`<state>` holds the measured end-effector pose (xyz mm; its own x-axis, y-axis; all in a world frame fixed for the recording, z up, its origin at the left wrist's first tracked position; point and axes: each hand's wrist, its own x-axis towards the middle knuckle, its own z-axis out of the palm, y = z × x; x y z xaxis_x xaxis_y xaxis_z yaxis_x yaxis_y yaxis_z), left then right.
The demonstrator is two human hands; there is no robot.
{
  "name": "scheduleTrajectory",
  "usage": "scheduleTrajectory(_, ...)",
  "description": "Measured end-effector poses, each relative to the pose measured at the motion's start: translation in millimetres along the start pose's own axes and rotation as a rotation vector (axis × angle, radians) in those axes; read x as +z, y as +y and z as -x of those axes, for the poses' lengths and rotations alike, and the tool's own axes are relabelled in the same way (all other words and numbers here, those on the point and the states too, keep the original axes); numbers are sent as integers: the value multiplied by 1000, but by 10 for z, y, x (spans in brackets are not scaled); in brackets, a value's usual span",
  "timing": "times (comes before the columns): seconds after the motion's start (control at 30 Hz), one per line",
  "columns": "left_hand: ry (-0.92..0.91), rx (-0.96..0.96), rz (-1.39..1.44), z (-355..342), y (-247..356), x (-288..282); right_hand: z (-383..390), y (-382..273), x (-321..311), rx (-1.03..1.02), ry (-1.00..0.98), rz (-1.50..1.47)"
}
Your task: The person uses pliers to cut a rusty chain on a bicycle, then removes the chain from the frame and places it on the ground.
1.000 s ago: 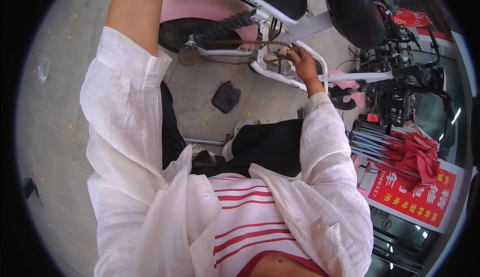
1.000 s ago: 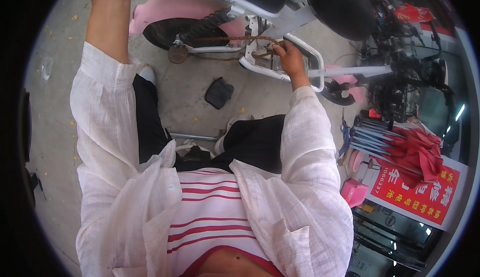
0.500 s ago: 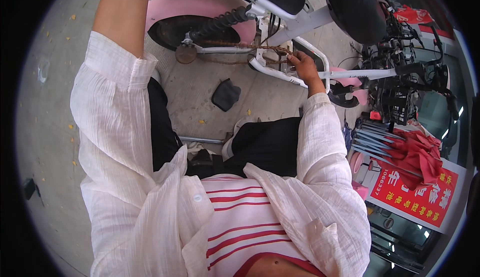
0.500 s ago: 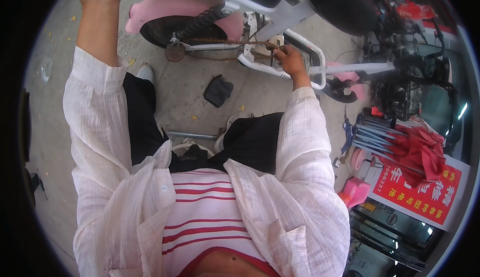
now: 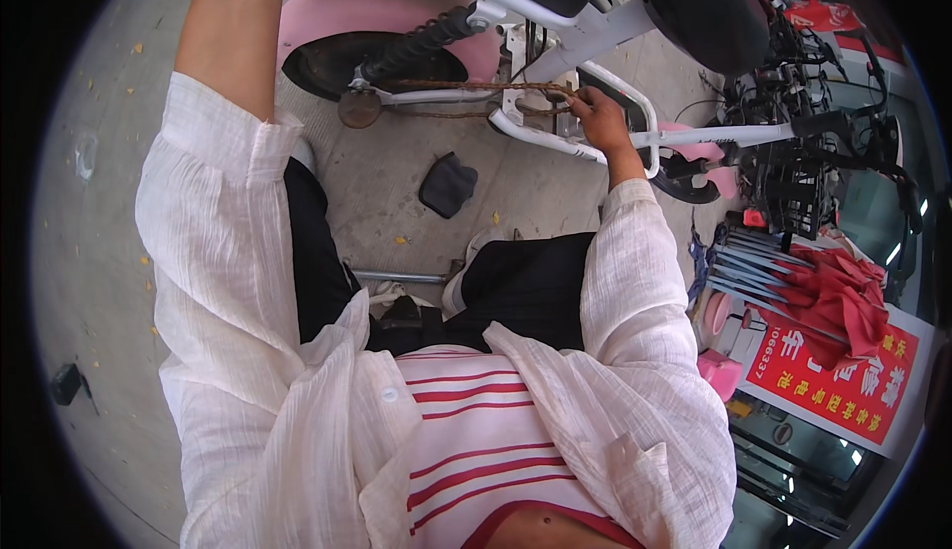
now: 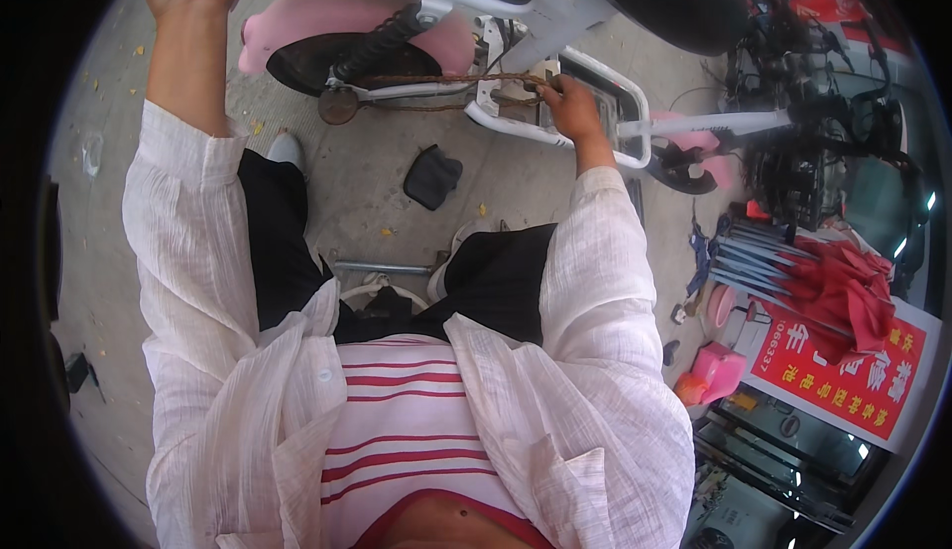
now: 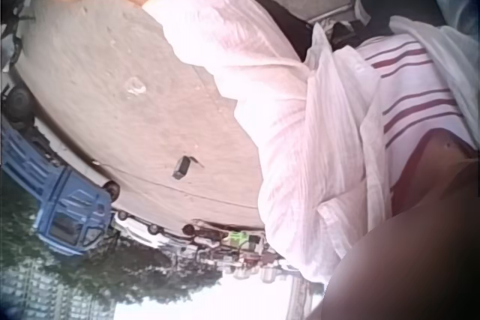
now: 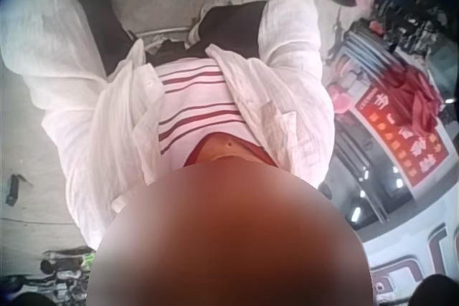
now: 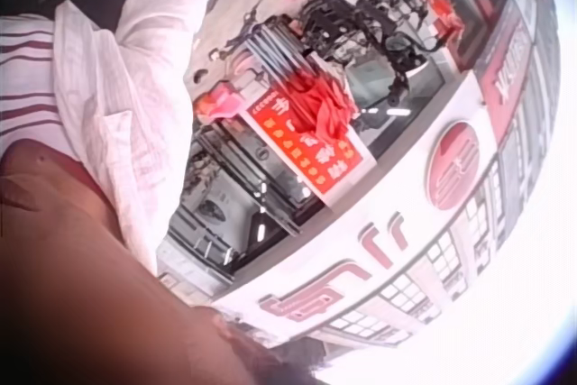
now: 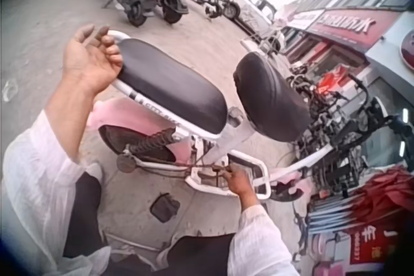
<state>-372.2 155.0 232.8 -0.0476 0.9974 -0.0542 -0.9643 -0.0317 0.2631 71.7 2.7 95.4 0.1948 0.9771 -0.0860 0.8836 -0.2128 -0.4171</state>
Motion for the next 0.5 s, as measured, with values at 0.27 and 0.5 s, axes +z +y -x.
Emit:
scheduleTrajectory(0.27, -26, -12, -9, -78, 8, -45, 5, 10, 23, -23, -30, 47)
scheduleTrajectory(0.5, -59, 9, 6, -19, -25, -21, -37, 133, 97, -30, -44, 84)
